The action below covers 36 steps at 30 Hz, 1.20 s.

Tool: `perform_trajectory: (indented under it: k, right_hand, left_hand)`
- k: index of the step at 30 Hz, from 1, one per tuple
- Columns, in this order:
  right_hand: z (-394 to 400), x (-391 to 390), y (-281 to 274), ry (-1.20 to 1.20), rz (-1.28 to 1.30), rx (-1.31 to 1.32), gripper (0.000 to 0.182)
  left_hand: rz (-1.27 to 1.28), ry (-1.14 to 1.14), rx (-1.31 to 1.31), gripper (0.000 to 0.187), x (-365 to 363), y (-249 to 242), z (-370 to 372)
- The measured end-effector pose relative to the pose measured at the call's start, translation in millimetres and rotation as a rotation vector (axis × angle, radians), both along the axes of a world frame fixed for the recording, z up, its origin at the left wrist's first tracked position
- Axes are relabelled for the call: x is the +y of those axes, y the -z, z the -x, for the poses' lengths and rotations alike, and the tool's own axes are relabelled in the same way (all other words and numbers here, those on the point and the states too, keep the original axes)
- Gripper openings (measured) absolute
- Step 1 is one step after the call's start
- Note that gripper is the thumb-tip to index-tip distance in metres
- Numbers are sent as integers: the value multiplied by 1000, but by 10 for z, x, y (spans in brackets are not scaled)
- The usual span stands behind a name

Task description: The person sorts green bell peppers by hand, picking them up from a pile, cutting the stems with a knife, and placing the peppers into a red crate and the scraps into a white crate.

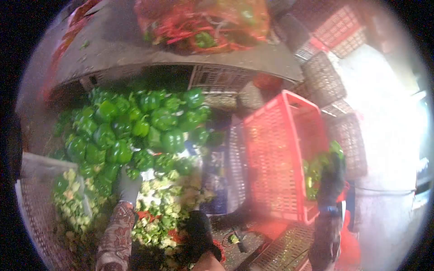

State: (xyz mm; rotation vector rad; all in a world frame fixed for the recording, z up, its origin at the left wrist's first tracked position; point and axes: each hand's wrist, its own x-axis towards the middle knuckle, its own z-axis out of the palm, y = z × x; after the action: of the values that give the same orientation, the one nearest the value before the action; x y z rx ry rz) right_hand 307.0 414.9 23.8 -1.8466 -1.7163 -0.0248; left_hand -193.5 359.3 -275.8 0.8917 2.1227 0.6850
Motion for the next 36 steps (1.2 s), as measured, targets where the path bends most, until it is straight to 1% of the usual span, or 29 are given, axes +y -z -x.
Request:
perform_trajectory:
  k: [1, 2, 4, 5, 6, 7, 8, 9, 10, 12, 13, 15, 16, 17, 19, 20, 21, 23, 25, 26, 28, 29, 30, 31, 32, 33, 34, 35, 36]
  right_hand:
    - [-269, 97, 93, 43, 68, 48, 36]
    - [-481, 163, 202, 71, 139, 115, 37]
    - [-699, 198, 461, 86, 255, 226, 39]
    - [-723, 196, 590, 78, 284, 247, 40]
    - [-764, 185, 697, 65, 281, 199, 40]
    - [-804, 172, 802, 52, 276, 151, 39]
    - [-782, 185, 870, 51, 253, 277, 40]
    - [-754, 203, 912, 47, 256, 247, 40]
    - [-715, 221, 949, 43, 258, 218, 41]
    - [-628, 209, 915, 39, 311, -160, 43]
    - [-592, 218, 909, 56, 327, -345, 43]
    - [-694, 201, 1071, -48, 188, -488, 43]
    - [-573, 144, 1053, 8, 177, -550, 42]
    - [-294, 68, 989, 138, 186, -606, 41]
    - [121, -95, 1034, 217, 191, -632, 39]
    - [214, -208, 1161, 158, 184, -595, 38]
    - [307, -321, 1286, 99, 180, -557, 36]
    - [458, -534, 1792, 143, 217, -492, 38]
    - [1181, -562, 1309, -77, 311, -432, 49]
    - [1363, -550, 1173, -146, 311, -428, 49]
    - [1468, -627, 1016, -263, 327, -439, 50]
    - [1384, -691, 1169, -229, 380, -460, 50]
    - [1371, -702, 1149, -232, 372, -421, 49]
    - [1411, -667, 1096, -240, 361, -380, 48]
    - [1467, -628, 1034, -254, 354, -339, 48]
    - [1560, -618, 877, -211, 463, -257, 48]
    - [1552, -632, 901, -206, 446, -261, 48]
    - [1531, -653, 957, -205, 435, -261, 48]
    - [1545, -657, 996, -207, 420, -256, 49]
  left_hand:
    - [-11, -4, 48, 77, -31, 140, -31]
    - [-23, -12, 99, 78, -120, 399, -19]
    - [-264, -66, 100, 80, -283, 809, 0]
    - [-175, 23, 92, 80, -272, 416, -5]
    - [-81, 111, 88, 81, -289, 14, 7]
    - [-107, 118, 122, 79, -331, 129, 10]
    - [-134, 120, 157, 78, -414, 300, 20]
    - [-161, 116, 193, 76, -485, 449, 59]
    - [-191, 157, 126, 76, -481, 376, 58]
    - [-250, 238, -19, 74, -456, 165, -12]
    - [-243, 301, -40, 76, -451, 170, 8]
    - [-142, 321, 32, 78, -401, 6, -108]
    - [-88, 333, 70, 80, -391, -54, -160]
    - [-122, 353, 130, 80, -437, 107, -172]
    - [-122, 398, 276, 78, -466, 10, -245]
    - [-121, 423, 357, 77, -467, -40, -250]
    - [-104, 421, 256, 76, -467, -36, -241]
    - [-71, 407, 55, 73, -469, 12, -206]
    - [-43, 462, 73, 70, -481, -20, -140]
    - [-25, 483, 75, 68, -507, -36, -119]
    - [-2, 473, -15, 67, -609, -70, -139]
    - [11, 466, -14, 67, -611, -49, -162]
    - [22, 461, -7, 67, -613, -20, -152]
    - [-139, 390, -11, 66, -664, 177, -147]
    - [-106, 381, -23, 64, -626, 70, -164]
    - [-65, 369, -36, 63, -602, -52, -189]
    - [-18, 356, -50, 61, -609, -142, -211]
    - [-125, 339, -21, 58, -652, -119, -217]
    - [-128, 316, -76, 58, -714, 241, -136]
